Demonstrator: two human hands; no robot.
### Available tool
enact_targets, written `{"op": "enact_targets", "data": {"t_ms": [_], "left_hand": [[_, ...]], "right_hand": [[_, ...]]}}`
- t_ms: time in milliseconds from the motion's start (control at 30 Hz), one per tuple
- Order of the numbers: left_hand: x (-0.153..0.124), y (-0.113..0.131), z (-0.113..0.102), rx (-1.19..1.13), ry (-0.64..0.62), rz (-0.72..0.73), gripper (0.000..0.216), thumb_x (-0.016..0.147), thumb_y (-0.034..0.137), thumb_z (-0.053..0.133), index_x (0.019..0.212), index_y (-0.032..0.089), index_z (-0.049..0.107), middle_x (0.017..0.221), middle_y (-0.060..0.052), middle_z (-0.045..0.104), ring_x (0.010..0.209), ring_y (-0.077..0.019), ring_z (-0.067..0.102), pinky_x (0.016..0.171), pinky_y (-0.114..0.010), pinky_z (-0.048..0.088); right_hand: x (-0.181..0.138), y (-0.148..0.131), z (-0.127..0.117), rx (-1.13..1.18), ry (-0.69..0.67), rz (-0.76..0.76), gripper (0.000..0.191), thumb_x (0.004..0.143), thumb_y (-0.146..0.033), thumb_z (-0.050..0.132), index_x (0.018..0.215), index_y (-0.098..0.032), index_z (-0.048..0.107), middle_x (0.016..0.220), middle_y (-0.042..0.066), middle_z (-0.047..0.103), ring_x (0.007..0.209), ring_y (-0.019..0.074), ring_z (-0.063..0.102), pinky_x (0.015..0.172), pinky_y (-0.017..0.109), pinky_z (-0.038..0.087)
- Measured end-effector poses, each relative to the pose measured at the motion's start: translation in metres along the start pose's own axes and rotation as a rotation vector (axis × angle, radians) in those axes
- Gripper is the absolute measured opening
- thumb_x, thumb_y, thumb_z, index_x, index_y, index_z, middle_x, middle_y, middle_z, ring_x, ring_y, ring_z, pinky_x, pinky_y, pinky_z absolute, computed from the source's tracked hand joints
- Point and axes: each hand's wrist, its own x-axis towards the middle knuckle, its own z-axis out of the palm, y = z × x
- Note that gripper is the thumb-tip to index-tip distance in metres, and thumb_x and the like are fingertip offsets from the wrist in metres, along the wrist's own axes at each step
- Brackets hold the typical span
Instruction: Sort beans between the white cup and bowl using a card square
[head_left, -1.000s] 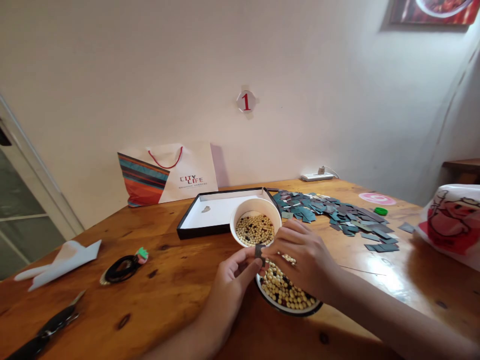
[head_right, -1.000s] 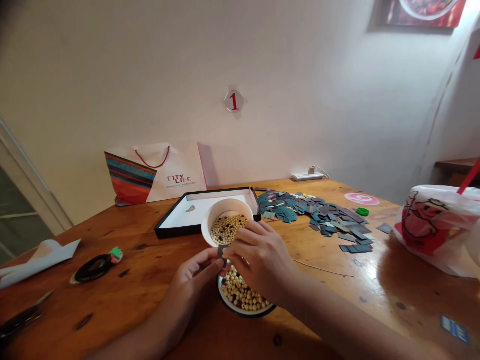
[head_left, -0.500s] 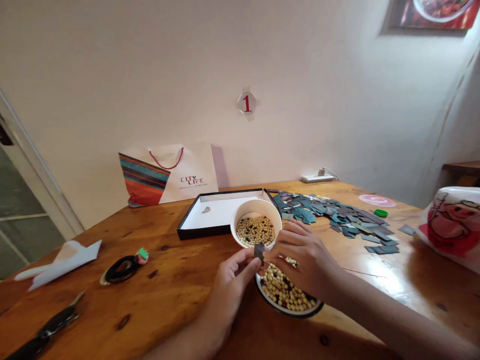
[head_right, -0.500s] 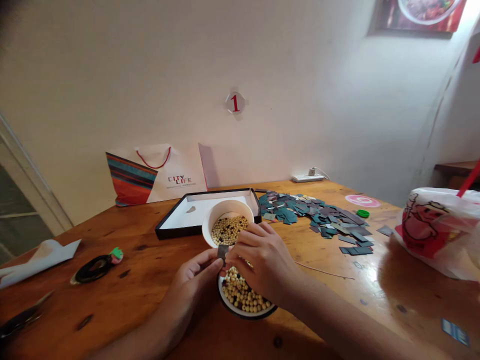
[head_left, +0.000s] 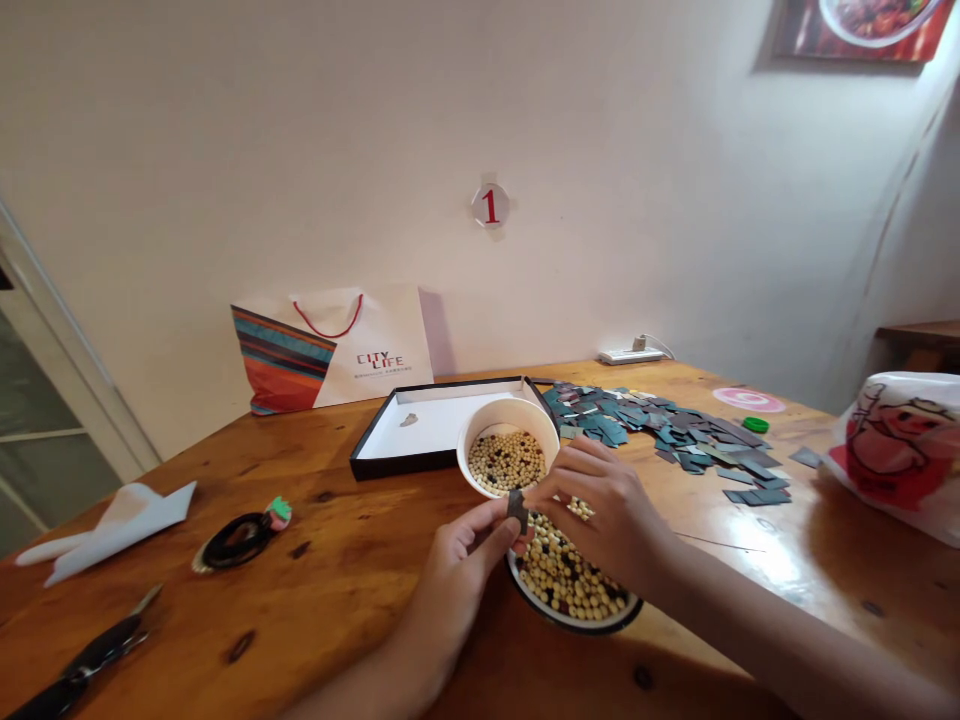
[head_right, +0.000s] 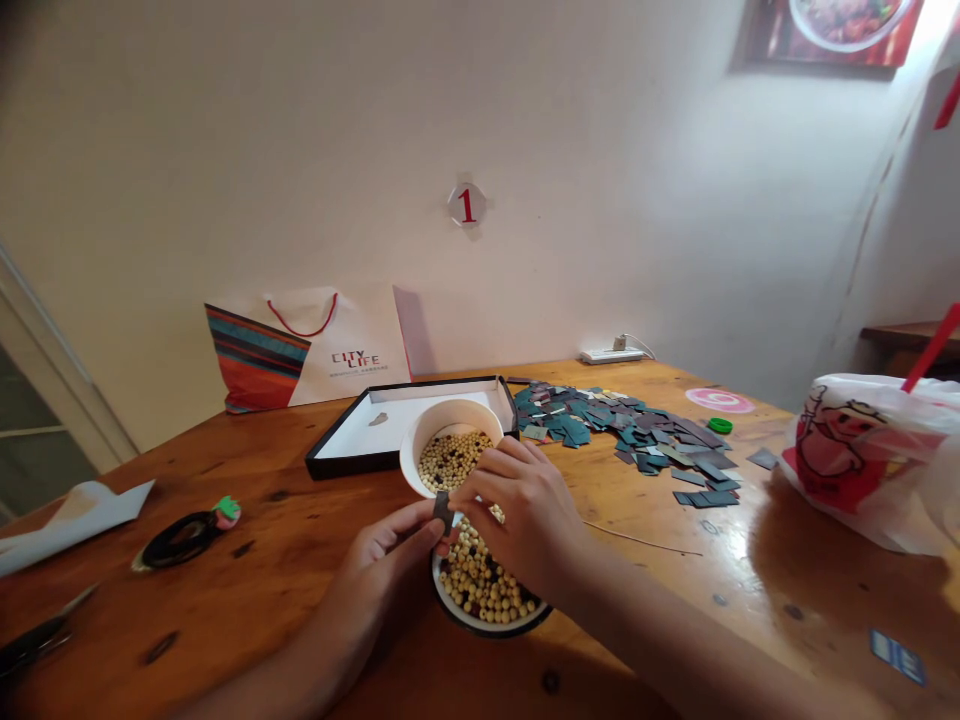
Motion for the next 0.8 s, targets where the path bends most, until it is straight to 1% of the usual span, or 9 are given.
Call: {"op": "enact_targets", "data": {"t_ms": [100, 200, 300, 500, 600, 700, 800], "left_hand": [[0.0, 0.0008, 0.0006, 0.008, -0.004, -0.004, 0.036, 0.075, 0.03, 0.056, 0.108, 0.016, 0.059, 0.1, -0.008, 0.066, 0.094, -0.0215, 0.055, 0.083, -0.031, 0.039], [-0.0003, 0.001, 0.0018, 0.021, 0.006, -0.015, 0.036, 0.074, 0.03, 0.057, 0.108, 0.017, 0.059, 0.096, -0.008, 0.067, 0.089, -0.0201, 0.057, 0.08, -0.03, 0.04], [-0.0007, 0.001, 0.0026, 0.05, 0.02, -0.003, 0.034, 0.075, 0.03, 0.057, 0.106, 0.018, 0.061, 0.093, -0.006, 0.067, 0.085, -0.0181, 0.057, 0.078, -0.028, 0.04], [-0.0023, 0.0012, 0.0045, 0.195, 0.045, 0.078, 0.027, 0.075, 0.03, 0.057, 0.099, 0.021, 0.064, 0.081, -0.001, 0.065, 0.081, -0.0155, 0.055, 0.075, -0.024, 0.04], [-0.0044, 0.0032, 0.0064, 0.247, 0.041, 0.136, 0.025, 0.076, 0.029, 0.055, 0.098, 0.021, 0.065, 0.088, -0.002, 0.065, 0.085, -0.0163, 0.054, 0.077, -0.024, 0.04], [-0.006, 0.0055, 0.0077, 0.251, 0.043, 0.158, 0.026, 0.077, 0.028, 0.053, 0.1, 0.022, 0.063, 0.096, -0.002, 0.064, 0.09, -0.0167, 0.053, 0.081, -0.025, 0.039], [-0.0058, 0.0057, 0.0078, 0.261, 0.051, 0.153, 0.025, 0.077, 0.028, 0.053, 0.1, 0.022, 0.063, 0.095, -0.002, 0.063, 0.089, -0.0167, 0.053, 0.08, -0.024, 0.039]], "right_hand": [[0.0003, -0.0004, 0.0001, 0.018, 0.004, 0.006, 0.013, 0.079, -0.018, 0.052, 0.068, -0.02, 0.059, 0.066, 0.0, 0.054, 0.071, 0.0143, 0.045, 0.068, 0.029, 0.035], [0.0005, 0.0011, 0.0008, 0.041, 0.031, 0.066, 0.011, 0.079, -0.02, 0.054, 0.069, -0.021, 0.059, 0.066, 0.0, 0.054, 0.07, 0.0146, 0.045, 0.067, 0.028, 0.035], [0.0004, 0.0027, 0.0016, 0.069, 0.016, 0.101, 0.01, 0.078, -0.02, 0.055, 0.069, -0.021, 0.06, 0.065, 0.0, 0.054, 0.068, 0.0144, 0.046, 0.066, 0.028, 0.035], [0.0028, -0.0015, 0.0018, 0.086, -0.001, 0.062, 0.01, 0.078, -0.019, 0.056, 0.068, -0.02, 0.06, 0.062, -0.001, 0.051, 0.069, 0.0137, 0.045, 0.066, 0.027, 0.034], [0.0036, -0.0021, -0.0006, 0.087, -0.015, 0.068, 0.009, 0.077, -0.019, 0.056, 0.068, -0.02, 0.06, 0.062, -0.001, 0.051, 0.069, 0.0138, 0.045, 0.066, 0.027, 0.033], [0.0033, 0.0003, -0.0023, 0.091, -0.02, 0.088, 0.009, 0.077, -0.018, 0.056, 0.069, -0.02, 0.06, 0.063, -0.001, 0.051, 0.068, 0.0138, 0.044, 0.066, 0.027, 0.033], [0.0034, 0.0015, -0.0012, 0.104, -0.008, 0.087, 0.009, 0.077, -0.018, 0.056, 0.069, -0.02, 0.06, 0.063, -0.001, 0.051, 0.068, 0.0134, 0.044, 0.066, 0.027, 0.033]]}}
